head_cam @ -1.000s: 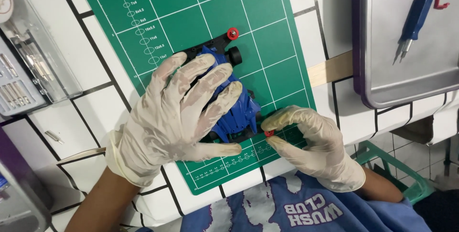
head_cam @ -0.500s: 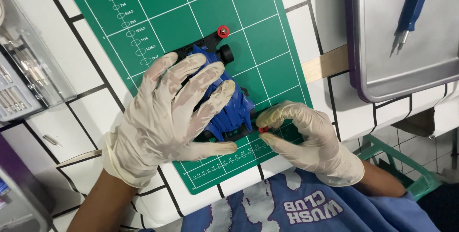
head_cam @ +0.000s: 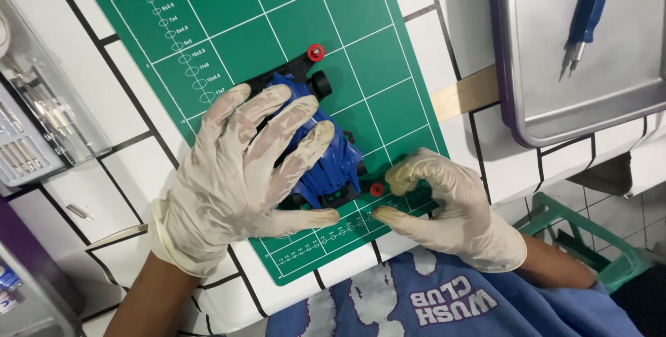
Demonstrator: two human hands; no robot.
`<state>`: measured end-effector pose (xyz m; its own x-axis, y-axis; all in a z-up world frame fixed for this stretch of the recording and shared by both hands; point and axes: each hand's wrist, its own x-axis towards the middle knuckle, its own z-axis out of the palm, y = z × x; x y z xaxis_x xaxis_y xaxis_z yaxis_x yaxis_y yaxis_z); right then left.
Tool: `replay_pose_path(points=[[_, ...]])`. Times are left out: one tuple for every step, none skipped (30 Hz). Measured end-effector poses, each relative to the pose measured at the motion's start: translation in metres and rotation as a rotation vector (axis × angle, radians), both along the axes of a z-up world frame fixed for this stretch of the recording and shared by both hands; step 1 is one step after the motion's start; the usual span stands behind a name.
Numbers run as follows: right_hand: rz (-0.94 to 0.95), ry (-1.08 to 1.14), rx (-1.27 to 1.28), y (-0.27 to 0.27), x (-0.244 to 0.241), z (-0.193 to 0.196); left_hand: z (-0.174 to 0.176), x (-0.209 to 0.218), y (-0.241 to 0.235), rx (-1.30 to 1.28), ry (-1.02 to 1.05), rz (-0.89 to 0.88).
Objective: Assembling a mini 4WD toy car by attaching rollers and other small components to the chassis using a screwdriver on a cutting mat.
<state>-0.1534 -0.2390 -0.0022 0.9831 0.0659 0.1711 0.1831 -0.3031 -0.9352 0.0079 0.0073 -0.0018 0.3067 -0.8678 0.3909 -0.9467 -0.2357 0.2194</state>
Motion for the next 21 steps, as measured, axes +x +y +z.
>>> replay_pose_path(points=[[-0.039,-0.042,-0.01,0.002,0.0,0.001,0.0,0.0,0.0,0.019,0.005,0.001],[-0.078,-0.085,-0.021,0.003,0.0,0.002,0.0,0.0,0.001,0.038,0.009,0.002],[-0.078,-0.088,-0.023,0.002,-0.001,0.003,0.0,0.0,0.0,0.035,0.006,0.002],[-0.077,-0.074,-0.023,0.002,-0.002,0.003,0.0,0.0,-0.001,0.011,-0.002,0.006],[-0.076,-0.058,-0.022,0.001,-0.003,0.004,0.0,-0.001,-0.002,-0.012,-0.009,0.01],[-0.075,-0.059,-0.023,0.002,-0.004,0.004,-0.001,0.0,-0.001,-0.013,-0.01,0.011],[-0.102,-0.06,-0.019,0.003,-0.004,0.004,-0.001,0.0,0.0,0.004,-0.007,0.009],[-0.128,-0.061,-0.015,0.003,-0.005,0.005,-0.002,-0.001,0.0,0.02,-0.003,0.007],[-0.127,-0.062,-0.016,0.003,-0.006,0.004,-0.001,0.0,0.0,0.019,-0.003,0.008],[-0.116,-0.065,0.05,0.003,-0.006,0.003,0.0,0.0,-0.001,0.003,-0.019,0.005],[-0.104,-0.068,0.116,0.003,-0.007,0.002,0.001,0.0,-0.001,-0.013,-0.034,0.001],[-0.102,-0.068,0.115,0.003,-0.006,0.003,0.001,0.0,-0.001,-0.013,-0.034,0.003],[-0.092,-0.068,0.062,0.003,-0.005,0.005,0.001,0.0,-0.001,-0.009,-0.032,0.002],[-0.082,-0.067,0.009,0.002,-0.005,0.007,0.001,0.0,-0.001,-0.006,-0.03,0.002],[-0.083,-0.07,0.006,0.003,-0.01,0.002,0.0,0.0,0.0,-0.009,-0.033,0.001],[-0.132,-0.085,0.041,0.003,-0.015,-0.003,0.0,0.0,0.0,-0.004,-0.012,0.002],[-0.184,-0.103,0.07,0.002,-0.021,-0.007,-0.001,0.0,-0.001,-0.006,0.006,-0.001],[-0.188,-0.11,0.062,0.003,-0.018,-0.002,-0.002,-0.001,0.001,-0.015,0.0,-0.005],[-0.163,-0.066,0.067,0.002,-0.014,0.004,-0.003,-0.001,0.001,-0.006,-0.019,0.004],[-0.139,-0.022,0.073,0.001,-0.012,0.011,-0.003,0.0,-0.001,0.003,-0.039,0.013],[-0.153,-0.038,0.054,-0.003,-0.01,0.014,-0.001,0.0,-0.002,-0.017,-0.054,-0.001]])
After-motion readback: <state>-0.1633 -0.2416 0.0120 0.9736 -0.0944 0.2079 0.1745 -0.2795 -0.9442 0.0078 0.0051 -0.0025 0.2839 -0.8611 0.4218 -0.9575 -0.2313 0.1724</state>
